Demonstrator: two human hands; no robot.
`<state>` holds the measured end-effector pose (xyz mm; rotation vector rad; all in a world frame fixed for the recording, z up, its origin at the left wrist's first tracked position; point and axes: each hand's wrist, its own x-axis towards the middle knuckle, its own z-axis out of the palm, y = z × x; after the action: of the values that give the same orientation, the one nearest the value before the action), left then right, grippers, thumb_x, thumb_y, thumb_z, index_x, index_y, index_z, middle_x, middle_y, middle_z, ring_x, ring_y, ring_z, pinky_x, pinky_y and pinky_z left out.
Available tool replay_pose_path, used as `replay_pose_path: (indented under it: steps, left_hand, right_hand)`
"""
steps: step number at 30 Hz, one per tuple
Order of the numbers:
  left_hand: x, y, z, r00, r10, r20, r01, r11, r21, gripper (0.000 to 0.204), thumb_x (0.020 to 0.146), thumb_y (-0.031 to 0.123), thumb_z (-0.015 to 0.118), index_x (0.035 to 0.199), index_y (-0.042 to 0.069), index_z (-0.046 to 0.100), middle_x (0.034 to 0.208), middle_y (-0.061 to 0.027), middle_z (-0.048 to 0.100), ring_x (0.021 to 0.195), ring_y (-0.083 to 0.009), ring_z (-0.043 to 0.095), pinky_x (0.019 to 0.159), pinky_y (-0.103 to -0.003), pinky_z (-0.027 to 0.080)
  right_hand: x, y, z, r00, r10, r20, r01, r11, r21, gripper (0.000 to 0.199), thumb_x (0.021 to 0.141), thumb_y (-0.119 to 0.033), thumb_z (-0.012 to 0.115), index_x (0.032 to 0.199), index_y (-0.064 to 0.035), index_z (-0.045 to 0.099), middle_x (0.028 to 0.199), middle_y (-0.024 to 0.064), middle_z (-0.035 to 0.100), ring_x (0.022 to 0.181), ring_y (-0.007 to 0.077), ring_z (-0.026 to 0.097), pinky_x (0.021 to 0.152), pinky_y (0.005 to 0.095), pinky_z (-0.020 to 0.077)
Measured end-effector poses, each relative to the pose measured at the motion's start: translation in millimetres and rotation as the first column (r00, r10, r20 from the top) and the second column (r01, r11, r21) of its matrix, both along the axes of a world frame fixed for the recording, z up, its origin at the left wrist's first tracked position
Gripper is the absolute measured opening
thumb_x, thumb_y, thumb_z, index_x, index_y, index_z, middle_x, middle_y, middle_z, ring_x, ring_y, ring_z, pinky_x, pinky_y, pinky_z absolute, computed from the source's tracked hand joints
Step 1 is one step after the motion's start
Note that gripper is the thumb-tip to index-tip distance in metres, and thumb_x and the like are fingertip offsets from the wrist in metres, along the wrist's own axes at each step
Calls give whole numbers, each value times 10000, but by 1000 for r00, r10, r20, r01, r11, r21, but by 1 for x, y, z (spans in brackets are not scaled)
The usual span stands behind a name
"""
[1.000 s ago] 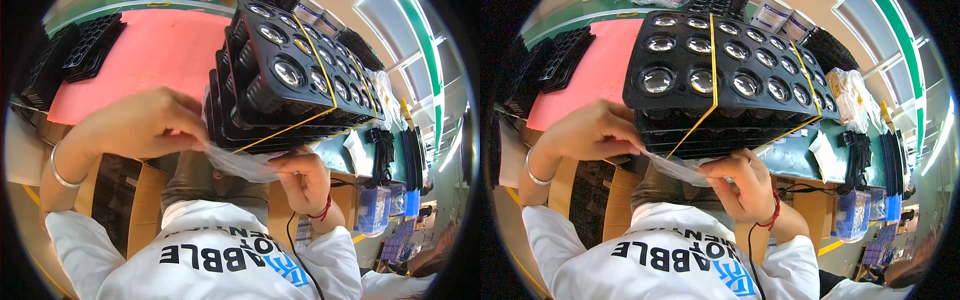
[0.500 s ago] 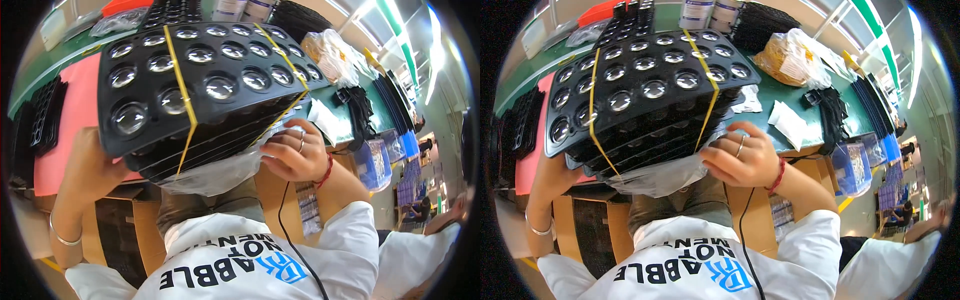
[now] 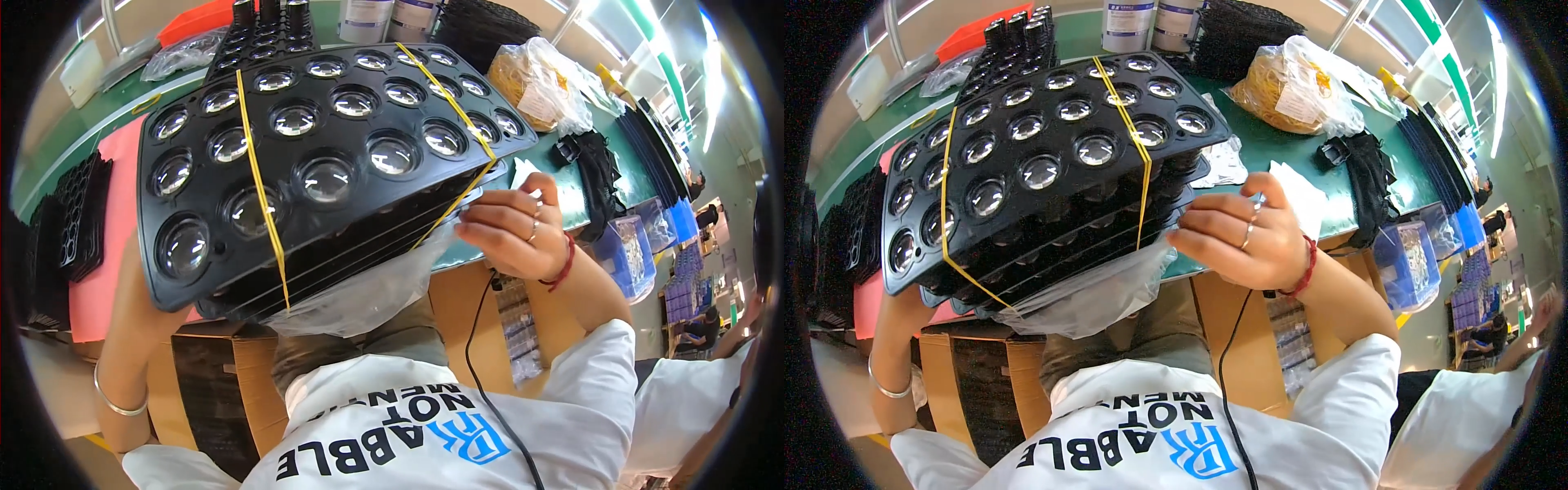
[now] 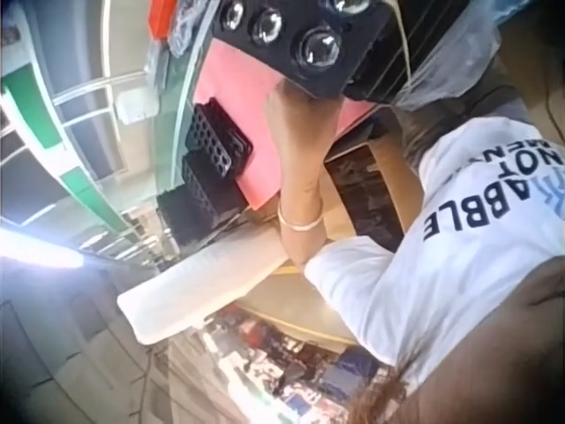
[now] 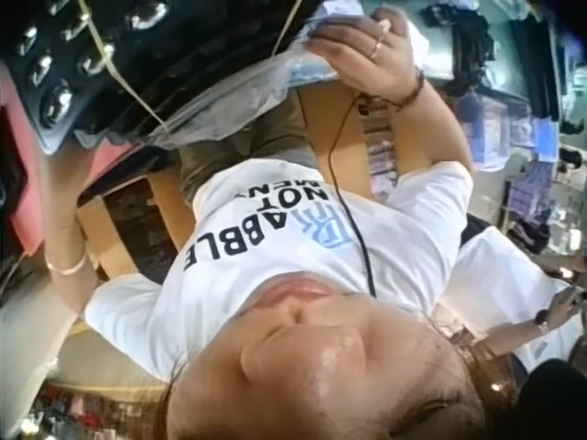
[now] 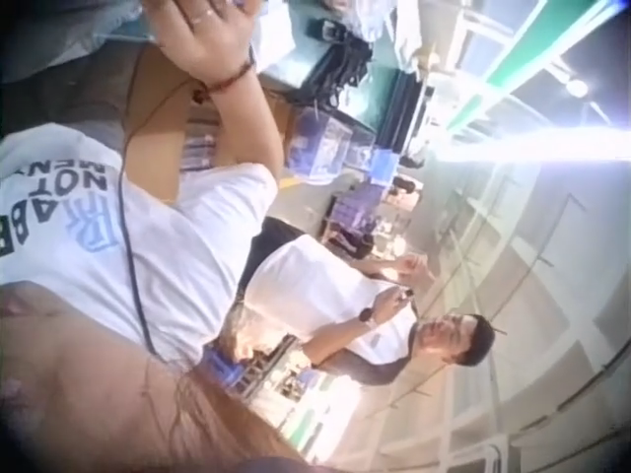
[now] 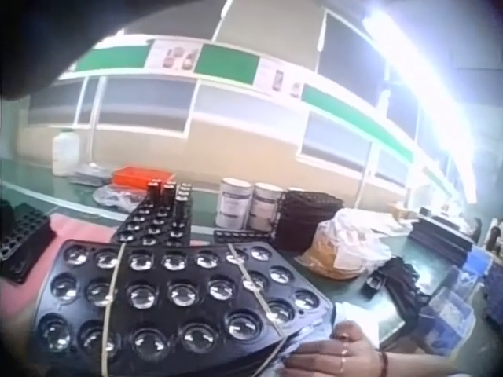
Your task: Cleaning a component, applying a substance with a brush, and packaging stacks of trays into plastic bags.
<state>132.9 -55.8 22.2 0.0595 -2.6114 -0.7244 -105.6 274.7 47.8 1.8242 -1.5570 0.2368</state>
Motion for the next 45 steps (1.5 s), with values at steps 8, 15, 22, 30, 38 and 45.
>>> replay_pose_path:
  steps: [8, 15, 22, 30, 38, 45]
  left_hand:
    - [2, 4, -2, 987, 82, -135, -29, 934, 356, 608, 676, 131, 783, 1179, -36, 484, 1064, -127, 609, 935, -205, 593, 827, -312, 463]
    - [-19, -3, 2, 998, 56, -33, -6, 582, 813, 488, 791, 223, 679, 1168, -50, 531, 1124, -173, 597, 1036, -237, 566, 908, -341, 416]
    - [-47, -14, 6, 1000, -28, 4, -1, 128, 992, 452, 890, 301, 589, 1158, -63, 572, 1176, -213, 587, 1122, -265, 542, 977, -367, 375]
    - [-37, 8, 44, 992, 47, -121, -39, 997, 63, 171, 687, 62, 677, 814, -35, 617, 729, -221, 618, 691, -396, 595, 602, -364, 464]
    - [-45, 17, 43, 968, 138, -209, -153, 987, -57, 127, 766, 100, 607, 837, -1, 639, 644, -181, 553, 539, -276, 526, 534, -323, 410]
    - [-61, -7, 28, 996, 18, -89, 9, 954, 299, 262, 895, 229, 588, 755, 7, 599, 594, -2, 533, 559, -59, 485, 513, -232, 386]
  right_hand:
    - [-8, -3, -16, 907, 194, 375, -126, 972, -198, 176, 689, 15, 660, 831, -86, 637, 873, 48, 632, 777, 204, 609, 661, 321, 439]
    - [-17, -21, -7, -240, -171, 955, 37, 982, 185, 261, 819, -38, 504, 1064, 13, 580, 865, 50, 617, 677, 120, 572, 575, 250, 471]
    - [-51, -35, 3, 217, -300, 929, -99, 940, 327, 200, 835, -64, 515, 1014, -42, 602, 780, 53, 606, 583, 118, 552, 526, 252, 458]
    - [-61, -33, 8, 420, -334, 844, 20, 933, 360, 253, 851, -19, 486, 1081, -21, 592, 924, 83, 619, 737, 155, 591, 571, 255, 480]
    - [-75, -29, -20, 671, -259, 695, 178, 966, 188, 449, 755, 74, 566, 1199, 8, 545, 1235, 154, 554, 1166, 298, 494, 996, 362, 394]
    - [-102, 13, -9, 617, -7, 787, -138, 984, 117, 382, 869, -92, 595, 1236, -13, 522, 1282, 131, 529, 1182, 248, 477, 1013, 371, 356]
